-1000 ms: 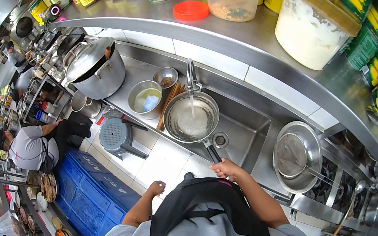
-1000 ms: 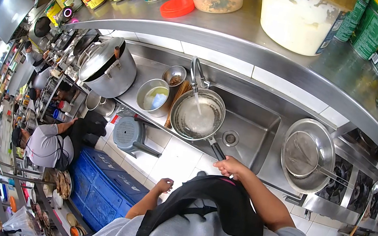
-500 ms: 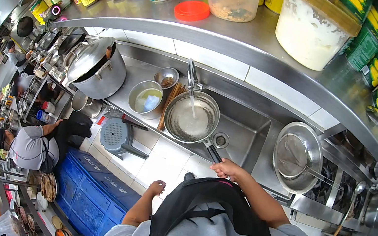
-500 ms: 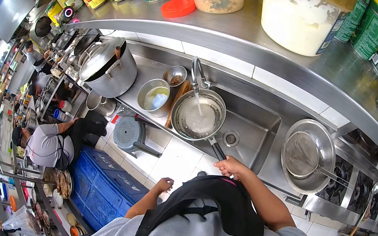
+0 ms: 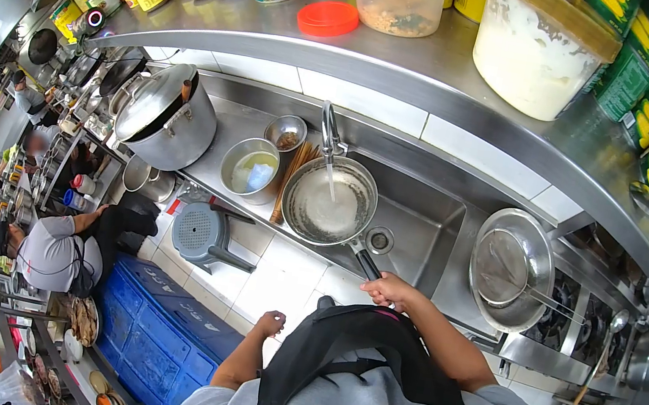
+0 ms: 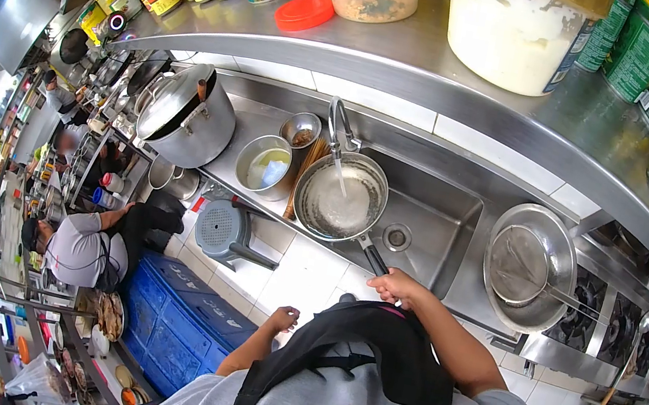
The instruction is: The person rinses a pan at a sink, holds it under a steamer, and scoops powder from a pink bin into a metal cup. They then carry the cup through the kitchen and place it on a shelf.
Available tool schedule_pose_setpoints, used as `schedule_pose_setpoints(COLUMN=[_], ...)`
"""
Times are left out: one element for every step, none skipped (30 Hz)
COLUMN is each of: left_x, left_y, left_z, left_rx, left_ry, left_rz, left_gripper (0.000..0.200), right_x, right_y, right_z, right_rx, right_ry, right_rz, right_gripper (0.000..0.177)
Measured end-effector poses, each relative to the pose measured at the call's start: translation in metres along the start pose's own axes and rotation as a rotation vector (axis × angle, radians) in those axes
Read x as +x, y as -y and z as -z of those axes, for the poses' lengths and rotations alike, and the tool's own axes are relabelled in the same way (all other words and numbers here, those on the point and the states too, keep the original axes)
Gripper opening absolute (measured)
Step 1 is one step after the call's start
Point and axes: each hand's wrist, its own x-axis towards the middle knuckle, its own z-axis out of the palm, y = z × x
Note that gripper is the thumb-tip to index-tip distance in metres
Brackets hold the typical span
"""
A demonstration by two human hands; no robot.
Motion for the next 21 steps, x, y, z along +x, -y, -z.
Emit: schedule_pose_setpoints(left_x=[-0.001, -0.001, -0.002, -0.002, -0.002, -0.002, -0.002, -0.002, -0.001, -0.001, -0.001, -0.001, -0.001, 0.0, 0.001, 0.001, 0.001, 0.001, 0.0, 0.0, -0.001], left_y=[0.0, -0.001, -0.001, -0.001, -0.001, -0.001, -0.001, -0.002, -0.002, -0.002, -0.002, -0.002, -0.002, -0.001, 0.0, 0.0, 0.0, 0.001, 0.0, 0.0, -0.001], left_z=[0.0, 0.0, -0.001, -0.001, -0.001, -0.001, -0.002, -0.002, -0.003, -0.003, -0.003, -0.004, -0.004, -0.004, -0.004, -0.004, -0.004, -0.003, -0.003, -0.003, -0.003], left_rx=[0.0, 0.004, 0.007, 0.007, 0.007, 0.007, 0.006, 0.004, 0.001, 0.001, 0.002, 0.003, 0.002, 0.009, 0.016, 0.016, 0.012, 0.01, 0.01, 0.01, 0.009], left_ry=[0.0, -0.004, -0.008, -0.007, -0.004, -0.002, -0.002, -0.003, -0.003, -0.003, -0.003, -0.002, -0.002, 0.0, 0.001, 0.001, 0.002, 0.003, 0.004, 0.004, 0.004], left_rz=[0.0, -0.002, -0.005, -0.005, -0.014, -0.022, -0.021, -0.019, -0.018, -0.018, -0.016, -0.015, -0.015, -0.011, -0.009, -0.009, -0.009, -0.009, -0.009, -0.006, -0.004], left_gripper=[0.023, 0.023, 0.024, 0.024, 0.024, 0.025, 0.025, 0.026, 0.027, 0.027, 0.028, 0.028, 0.028, 0.028, 0.028, 0.028, 0.028, 0.027, 0.027, 0.027, 0.027], right_x=[0.0, 0.0, -0.001, -0.002, -0.003, -0.003, -0.005, -0.008, -0.01, -0.009, -0.007, -0.005, -0.006, -0.007, -0.007, -0.006, -0.005, -0.003, -0.005, -0.007, -0.008], right_y=[0.0, 0.0, 0.0, 0.0, 0.001, 0.001, 0.002, 0.003, 0.004, 0.003, 0.002, 0.001, 0.001, 0.002, 0.002, 0.001, 0.001, 0.0, 0.0, 0.001, 0.001], right_z=[0.0, 0.0, 0.0, -0.001, -0.002, -0.003, -0.005, -0.007, -0.009, -0.008, -0.006, -0.005, -0.005, -0.006, -0.006, -0.005, -0.004, -0.003, -0.005, -0.007, -0.009], right_rx=[0.0, 0.004, 0.007, 0.007, 0.012, 0.016, 0.015, 0.013, 0.011, 0.011, 0.016, 0.02, 0.019, 0.022, 0.024, 0.024, 0.026, 0.029, 0.03, 0.033, 0.036], right_ry=[0.0, 0.005, 0.009, 0.009, -0.006, -0.019, -0.019, -0.044, -0.069, -0.069, -0.054, -0.038, -0.038, -0.044, -0.05, -0.05, -0.043, -0.035, -0.035, -0.063, -0.092], right_rz=[0.0, 0.001, 0.002, 0.002, 0.006, 0.009, 0.009, 0.015, 0.021, 0.021, 0.02, 0.019, 0.019, 0.021, 0.023, 0.023, 0.018, 0.013, 0.013, 0.014, 0.015], right_gripper=[0.071, 0.07, 0.069, 0.069, 0.069, 0.069, 0.069, 0.069, 0.069, 0.069, 0.07, 0.071, 0.071, 0.076, 0.08, 0.08, 0.085, 0.09, 0.09, 0.092, 0.095])
